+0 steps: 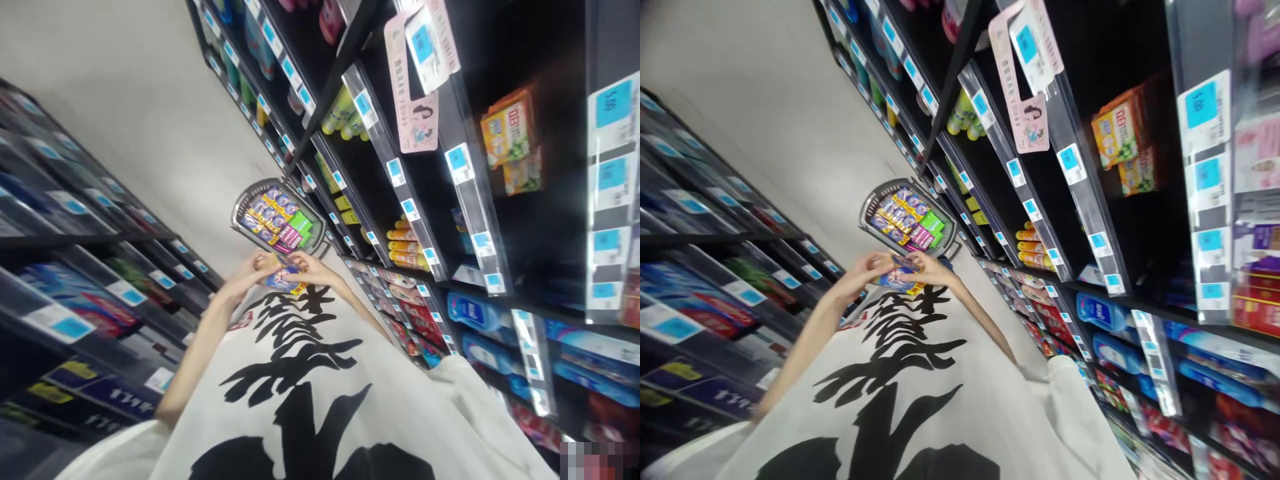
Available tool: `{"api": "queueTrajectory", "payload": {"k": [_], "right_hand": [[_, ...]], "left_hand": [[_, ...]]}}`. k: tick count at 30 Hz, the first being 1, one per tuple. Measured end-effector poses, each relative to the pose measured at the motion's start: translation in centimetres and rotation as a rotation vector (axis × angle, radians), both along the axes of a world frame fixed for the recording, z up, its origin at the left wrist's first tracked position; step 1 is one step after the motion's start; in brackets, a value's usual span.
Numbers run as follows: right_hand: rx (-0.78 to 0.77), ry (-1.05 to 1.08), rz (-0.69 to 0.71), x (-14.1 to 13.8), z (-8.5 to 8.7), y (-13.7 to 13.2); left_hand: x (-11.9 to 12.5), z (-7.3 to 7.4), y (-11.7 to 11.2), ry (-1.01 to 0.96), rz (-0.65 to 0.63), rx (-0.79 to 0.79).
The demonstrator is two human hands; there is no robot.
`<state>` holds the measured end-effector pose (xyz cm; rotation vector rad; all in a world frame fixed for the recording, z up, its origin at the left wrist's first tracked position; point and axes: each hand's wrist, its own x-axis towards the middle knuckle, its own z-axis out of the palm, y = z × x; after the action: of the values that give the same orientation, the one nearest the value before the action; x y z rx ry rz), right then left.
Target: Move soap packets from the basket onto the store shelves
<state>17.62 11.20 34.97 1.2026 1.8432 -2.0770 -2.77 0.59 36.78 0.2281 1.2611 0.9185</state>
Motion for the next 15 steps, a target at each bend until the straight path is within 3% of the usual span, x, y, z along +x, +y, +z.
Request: {"api": "queueTrajectory", "payload": {"k": [5, 11, 15], "right_hand": [[0.028, -0.106, 0.173, 0.5, 1.0, 0.3], [0.087, -0.205, 0.253, 0.6, 2.2, -0.1], [0.262, -0.274, 0.31, 0.4, 3.9, 0.4]], "left_hand": [[0.5, -0.7, -0.5, -0.05, -0.054, -0.008], [1.9, -2.0, -1.1, -0.058, 0.022, 0.019], [2.6, -1.9, -1.2, -0.077, 0.069, 0.068]]}}
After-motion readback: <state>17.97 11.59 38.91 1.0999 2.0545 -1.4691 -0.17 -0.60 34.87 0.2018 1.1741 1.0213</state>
